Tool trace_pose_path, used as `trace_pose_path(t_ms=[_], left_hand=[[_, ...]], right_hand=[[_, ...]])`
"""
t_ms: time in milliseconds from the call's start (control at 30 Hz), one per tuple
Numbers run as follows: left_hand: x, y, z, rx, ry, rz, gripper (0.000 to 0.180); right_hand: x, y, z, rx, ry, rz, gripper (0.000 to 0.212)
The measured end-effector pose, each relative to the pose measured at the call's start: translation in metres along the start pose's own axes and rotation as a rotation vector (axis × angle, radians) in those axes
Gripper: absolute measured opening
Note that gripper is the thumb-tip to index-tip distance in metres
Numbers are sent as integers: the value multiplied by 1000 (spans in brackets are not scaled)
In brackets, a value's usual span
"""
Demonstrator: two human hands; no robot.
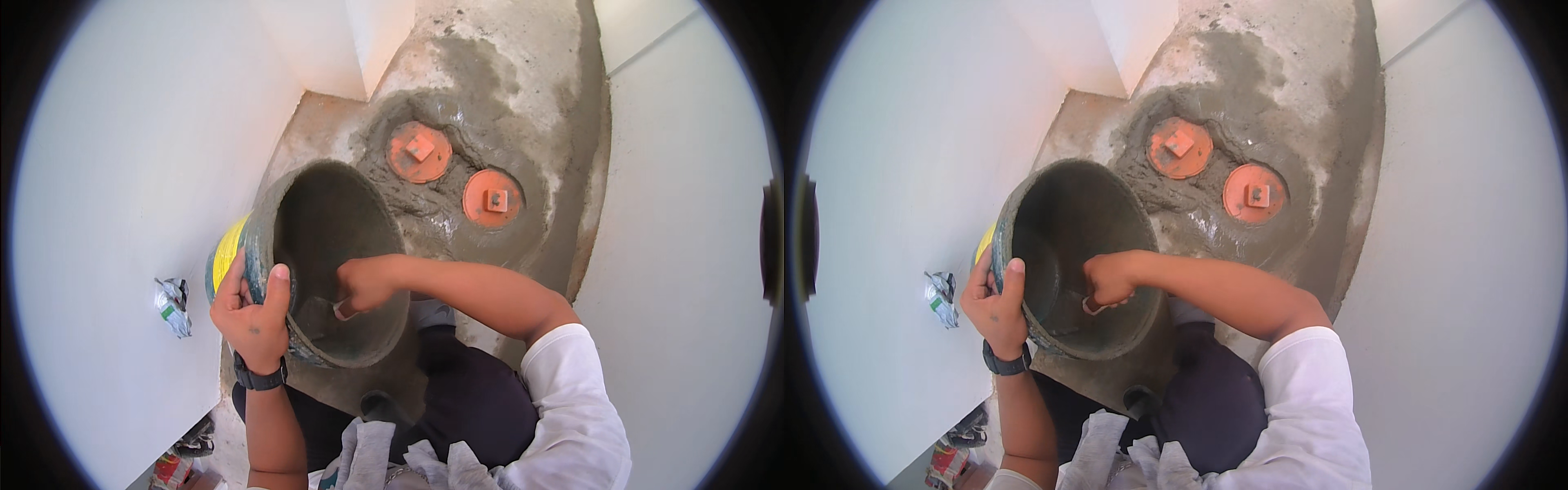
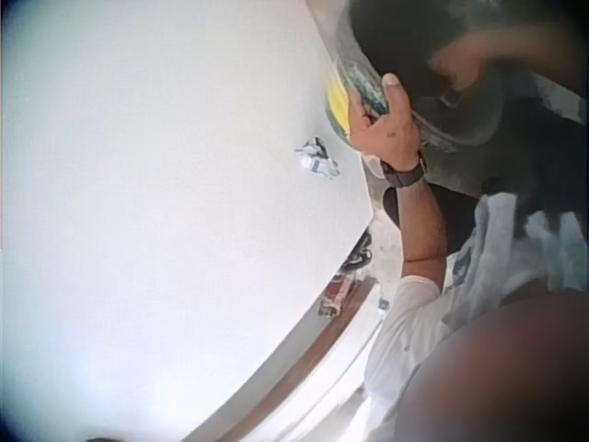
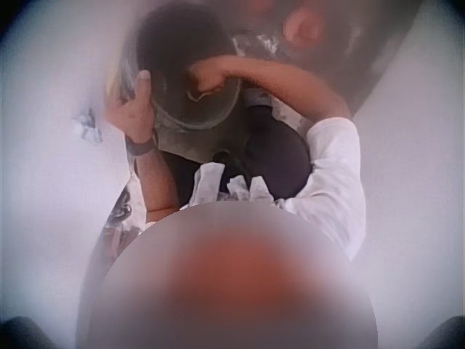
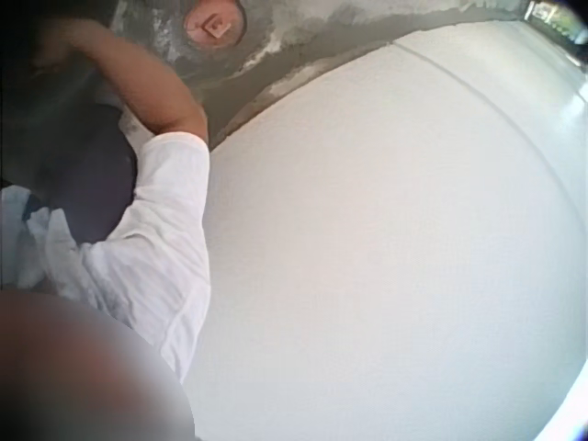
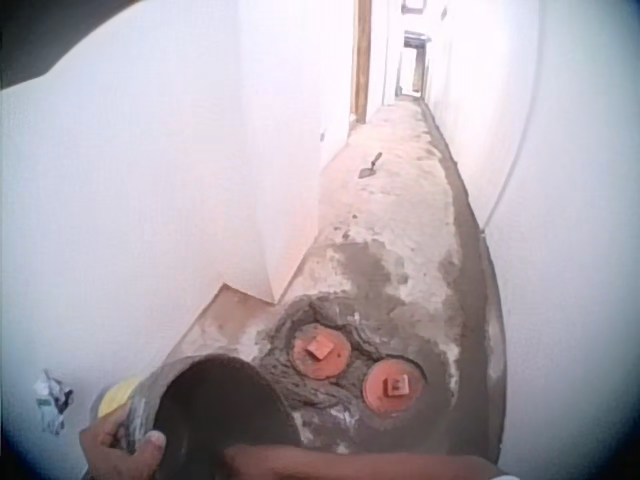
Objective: The person scoops wet cement from a bucket with a trowel and spreads it on the floor around two orange circular fixtures. They repeatedly transfer cement and smooth the surface near the fixtures.
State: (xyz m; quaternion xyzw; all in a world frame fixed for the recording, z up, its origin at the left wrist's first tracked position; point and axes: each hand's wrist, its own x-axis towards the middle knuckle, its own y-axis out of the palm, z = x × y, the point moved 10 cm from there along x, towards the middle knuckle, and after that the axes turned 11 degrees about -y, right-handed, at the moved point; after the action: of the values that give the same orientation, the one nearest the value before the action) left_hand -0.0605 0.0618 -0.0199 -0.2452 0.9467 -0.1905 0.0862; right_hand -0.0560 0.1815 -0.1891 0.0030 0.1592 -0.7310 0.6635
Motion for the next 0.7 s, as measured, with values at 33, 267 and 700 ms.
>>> trace_pose_path(t_ms=[33,267,700], left_hand=[[-2,2,-1,-21,15,-3,56],[6,10,-23,153,14,20,50],[57,125,-214,394,29,565,37]], right_hand=[[-18,0,-2,154,32,11,37],[-128,-19,-3,557,58,-307,37],[-492,-8,-33,697,234,-1622,33]])
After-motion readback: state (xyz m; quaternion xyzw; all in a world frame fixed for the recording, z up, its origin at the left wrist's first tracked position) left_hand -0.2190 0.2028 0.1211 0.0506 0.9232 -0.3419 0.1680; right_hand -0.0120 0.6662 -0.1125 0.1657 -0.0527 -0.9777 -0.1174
